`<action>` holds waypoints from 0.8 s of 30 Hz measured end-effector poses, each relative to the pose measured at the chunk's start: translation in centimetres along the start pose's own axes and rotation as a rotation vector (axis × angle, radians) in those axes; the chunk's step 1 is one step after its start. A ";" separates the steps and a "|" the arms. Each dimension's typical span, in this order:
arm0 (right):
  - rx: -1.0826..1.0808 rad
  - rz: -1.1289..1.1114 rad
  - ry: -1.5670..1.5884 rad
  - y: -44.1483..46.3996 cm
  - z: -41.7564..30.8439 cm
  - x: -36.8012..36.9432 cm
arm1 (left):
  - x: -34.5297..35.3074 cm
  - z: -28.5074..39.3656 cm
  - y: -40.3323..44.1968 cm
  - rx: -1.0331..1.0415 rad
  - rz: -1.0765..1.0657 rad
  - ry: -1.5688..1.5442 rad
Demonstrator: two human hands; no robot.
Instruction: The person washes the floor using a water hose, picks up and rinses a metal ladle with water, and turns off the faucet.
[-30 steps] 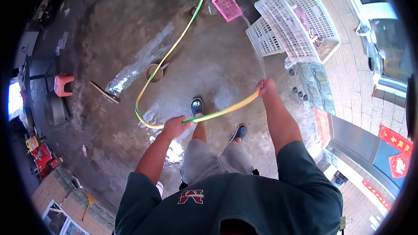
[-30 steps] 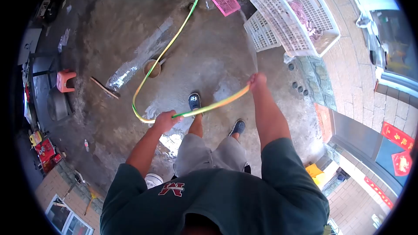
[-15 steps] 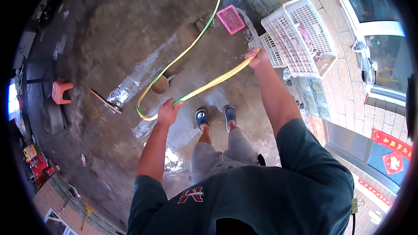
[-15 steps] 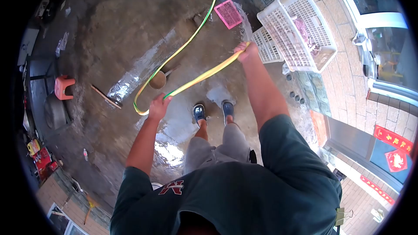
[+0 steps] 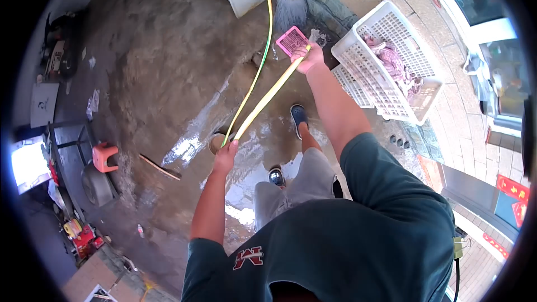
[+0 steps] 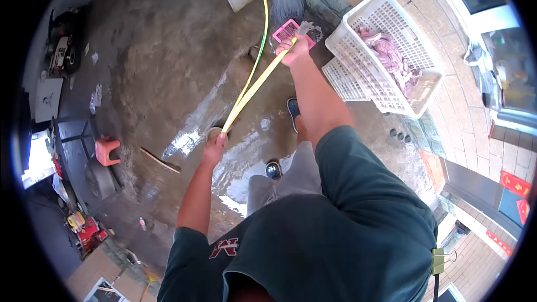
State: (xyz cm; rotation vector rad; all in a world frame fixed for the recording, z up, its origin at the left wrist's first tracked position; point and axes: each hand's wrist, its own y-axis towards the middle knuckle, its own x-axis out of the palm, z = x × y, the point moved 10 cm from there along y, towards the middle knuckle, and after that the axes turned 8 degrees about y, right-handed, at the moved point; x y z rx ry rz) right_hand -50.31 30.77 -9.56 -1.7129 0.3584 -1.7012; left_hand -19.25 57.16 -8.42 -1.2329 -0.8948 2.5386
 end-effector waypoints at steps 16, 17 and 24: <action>-0.152 0.236 0.204 16.7 -16.8 5.4 | 0.5 13.8 18.2 -0.326 -0.260 -0.344; -0.163 0.235 0.209 17.3 -17.3 6.1 | 0.3 14.7 18.6 -0.329 -0.258 -0.369; -0.238 0.258 0.239 19.4 -22.0 8.0 | 0.9 19.4 22.4 -0.245 -0.306 -0.370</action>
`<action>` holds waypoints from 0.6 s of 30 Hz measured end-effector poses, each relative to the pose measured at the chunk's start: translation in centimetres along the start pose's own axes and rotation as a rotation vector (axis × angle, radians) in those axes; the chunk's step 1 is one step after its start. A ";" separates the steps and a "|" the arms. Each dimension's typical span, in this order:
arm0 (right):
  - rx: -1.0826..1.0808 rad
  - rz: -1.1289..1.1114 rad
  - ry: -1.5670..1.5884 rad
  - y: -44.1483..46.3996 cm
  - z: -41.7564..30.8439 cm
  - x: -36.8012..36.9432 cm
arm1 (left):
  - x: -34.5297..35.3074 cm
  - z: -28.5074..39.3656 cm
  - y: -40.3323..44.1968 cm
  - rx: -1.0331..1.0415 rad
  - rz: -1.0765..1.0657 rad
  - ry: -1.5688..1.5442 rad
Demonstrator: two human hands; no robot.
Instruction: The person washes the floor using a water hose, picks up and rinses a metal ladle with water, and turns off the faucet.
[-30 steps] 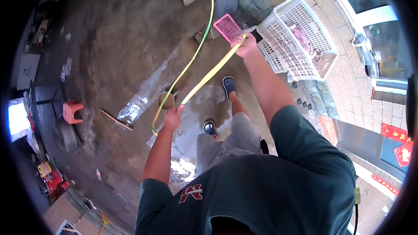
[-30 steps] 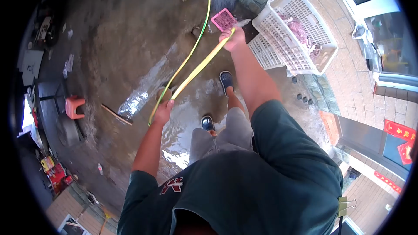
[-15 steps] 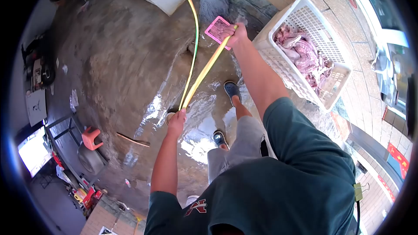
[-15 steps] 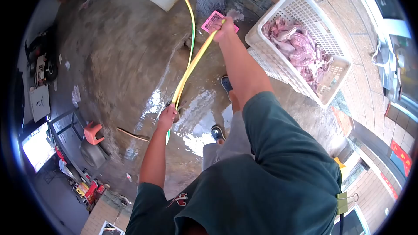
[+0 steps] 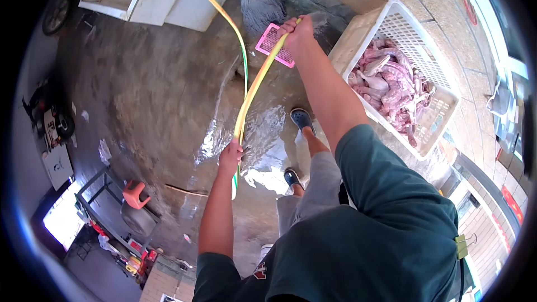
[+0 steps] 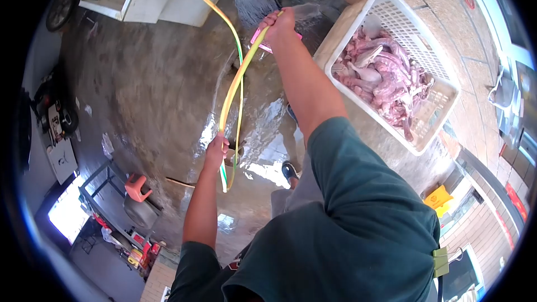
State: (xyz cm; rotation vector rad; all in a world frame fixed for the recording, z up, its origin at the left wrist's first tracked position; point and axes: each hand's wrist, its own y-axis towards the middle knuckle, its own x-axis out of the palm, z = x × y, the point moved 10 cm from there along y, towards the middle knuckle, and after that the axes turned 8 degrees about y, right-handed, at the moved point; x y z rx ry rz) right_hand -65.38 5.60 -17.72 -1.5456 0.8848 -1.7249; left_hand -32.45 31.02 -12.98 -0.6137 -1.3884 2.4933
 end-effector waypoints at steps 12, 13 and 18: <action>0.063 0.074 -0.029 1.8 0.5 -5.1 | -0.6 -1.9 -0.2 -0.071 -0.110 0.038; 0.072 0.078 -0.040 1.6 1.2 -6.5 | -0.8 -2.9 -0.6 -0.080 -0.122 0.048; 0.112 0.085 -0.077 0.2 4.3 -14.0 | -2.4 -10.8 -2.4 -0.086 -0.165 0.145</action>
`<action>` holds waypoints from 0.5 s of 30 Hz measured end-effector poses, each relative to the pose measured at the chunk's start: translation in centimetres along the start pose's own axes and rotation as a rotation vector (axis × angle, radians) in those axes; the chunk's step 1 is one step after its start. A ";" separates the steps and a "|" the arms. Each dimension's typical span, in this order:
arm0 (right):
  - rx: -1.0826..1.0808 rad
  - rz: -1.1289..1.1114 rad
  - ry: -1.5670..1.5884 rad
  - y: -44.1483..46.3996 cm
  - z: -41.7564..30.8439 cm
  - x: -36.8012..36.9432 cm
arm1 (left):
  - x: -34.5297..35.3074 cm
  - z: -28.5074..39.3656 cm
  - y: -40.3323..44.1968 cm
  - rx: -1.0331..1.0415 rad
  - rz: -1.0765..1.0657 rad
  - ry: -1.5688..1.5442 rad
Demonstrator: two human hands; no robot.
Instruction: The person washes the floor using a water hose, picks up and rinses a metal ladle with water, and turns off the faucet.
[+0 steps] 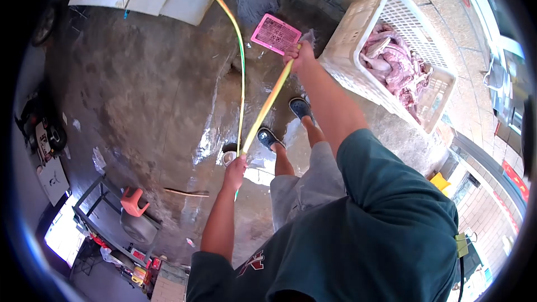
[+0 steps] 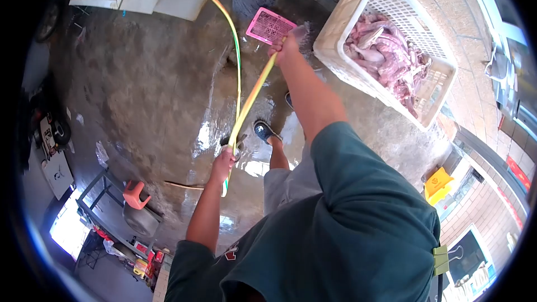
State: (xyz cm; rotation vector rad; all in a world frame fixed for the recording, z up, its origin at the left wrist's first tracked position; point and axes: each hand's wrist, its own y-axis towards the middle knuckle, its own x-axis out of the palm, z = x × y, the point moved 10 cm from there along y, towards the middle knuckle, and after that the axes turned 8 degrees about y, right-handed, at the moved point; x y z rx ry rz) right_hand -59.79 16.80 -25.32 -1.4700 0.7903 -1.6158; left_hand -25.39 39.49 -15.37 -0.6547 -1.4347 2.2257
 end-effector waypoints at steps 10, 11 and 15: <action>-0.023 -0.027 -0.118 -4.1 1.9 -5.8 | 1.7 -5.7 -0.8 0.094 -0.036 0.269; -0.009 -0.057 -0.130 -4.4 1.8 -5.5 | 1.8 -5.2 -1.4 0.098 -0.049 0.306; 0.047 0.086 -0.123 -3.7 3.3 -10.4 | 1.6 -7.2 -2.7 0.107 -0.047 0.300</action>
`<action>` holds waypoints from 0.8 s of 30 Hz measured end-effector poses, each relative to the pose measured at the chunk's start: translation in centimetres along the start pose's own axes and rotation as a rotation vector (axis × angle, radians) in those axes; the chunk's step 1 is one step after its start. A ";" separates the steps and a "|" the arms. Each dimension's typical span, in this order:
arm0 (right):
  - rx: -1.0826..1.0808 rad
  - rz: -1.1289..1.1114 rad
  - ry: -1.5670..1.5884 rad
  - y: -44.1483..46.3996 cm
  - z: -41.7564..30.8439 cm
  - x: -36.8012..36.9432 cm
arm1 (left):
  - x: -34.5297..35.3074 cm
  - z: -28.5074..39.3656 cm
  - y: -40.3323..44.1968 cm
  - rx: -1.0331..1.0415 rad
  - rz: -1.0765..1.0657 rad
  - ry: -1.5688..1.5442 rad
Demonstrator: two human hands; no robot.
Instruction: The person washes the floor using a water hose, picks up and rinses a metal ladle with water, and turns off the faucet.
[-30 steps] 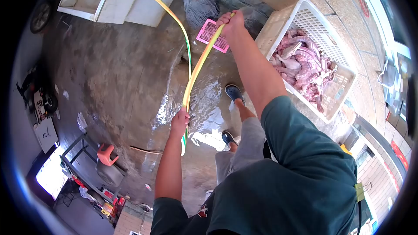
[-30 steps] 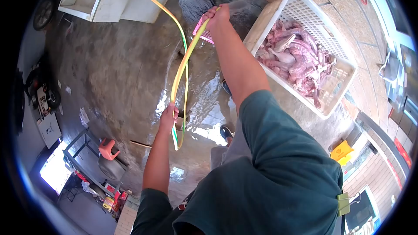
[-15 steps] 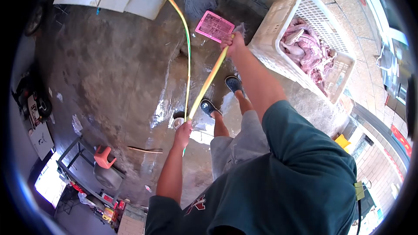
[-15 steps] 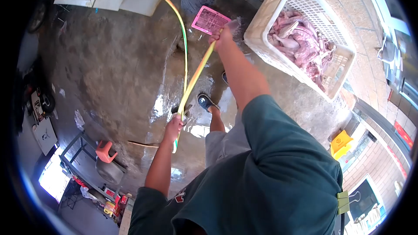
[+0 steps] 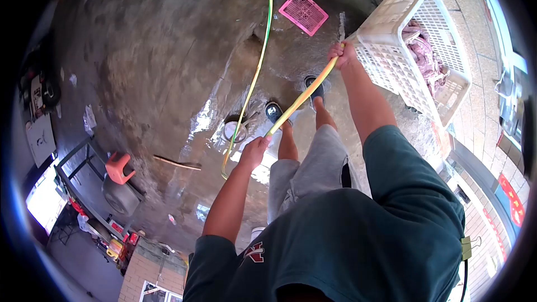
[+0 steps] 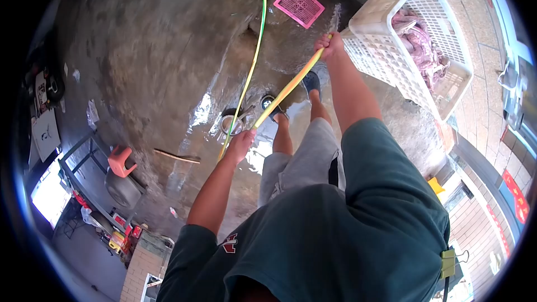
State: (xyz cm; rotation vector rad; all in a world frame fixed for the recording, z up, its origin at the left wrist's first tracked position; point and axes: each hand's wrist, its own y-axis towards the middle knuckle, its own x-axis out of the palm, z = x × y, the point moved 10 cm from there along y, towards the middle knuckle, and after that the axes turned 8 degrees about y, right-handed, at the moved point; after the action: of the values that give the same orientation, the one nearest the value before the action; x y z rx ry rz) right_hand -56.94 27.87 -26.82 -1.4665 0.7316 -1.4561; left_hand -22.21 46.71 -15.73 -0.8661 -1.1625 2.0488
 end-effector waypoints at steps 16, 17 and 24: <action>-0.077 0.307 -0.206 -6.1 7.9 -16.8 | 3.5 -8.0 -8.9 0.059 -0.023 0.327; -0.055 0.306 -0.229 -6.8 7.7 -17.5 | 4.4 -7.9 -9.3 0.071 -0.028 0.352; -0.102 0.474 -0.334 -11.3 3.6 -24.1 | 11.3 -6.8 -11.1 0.091 0.003 0.428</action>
State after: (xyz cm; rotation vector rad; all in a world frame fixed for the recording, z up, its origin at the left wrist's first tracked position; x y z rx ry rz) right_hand -58.61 54.69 -26.75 -1.4410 0.8770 -0.8042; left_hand -21.43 63.27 -11.26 -1.1868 -0.8264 1.7829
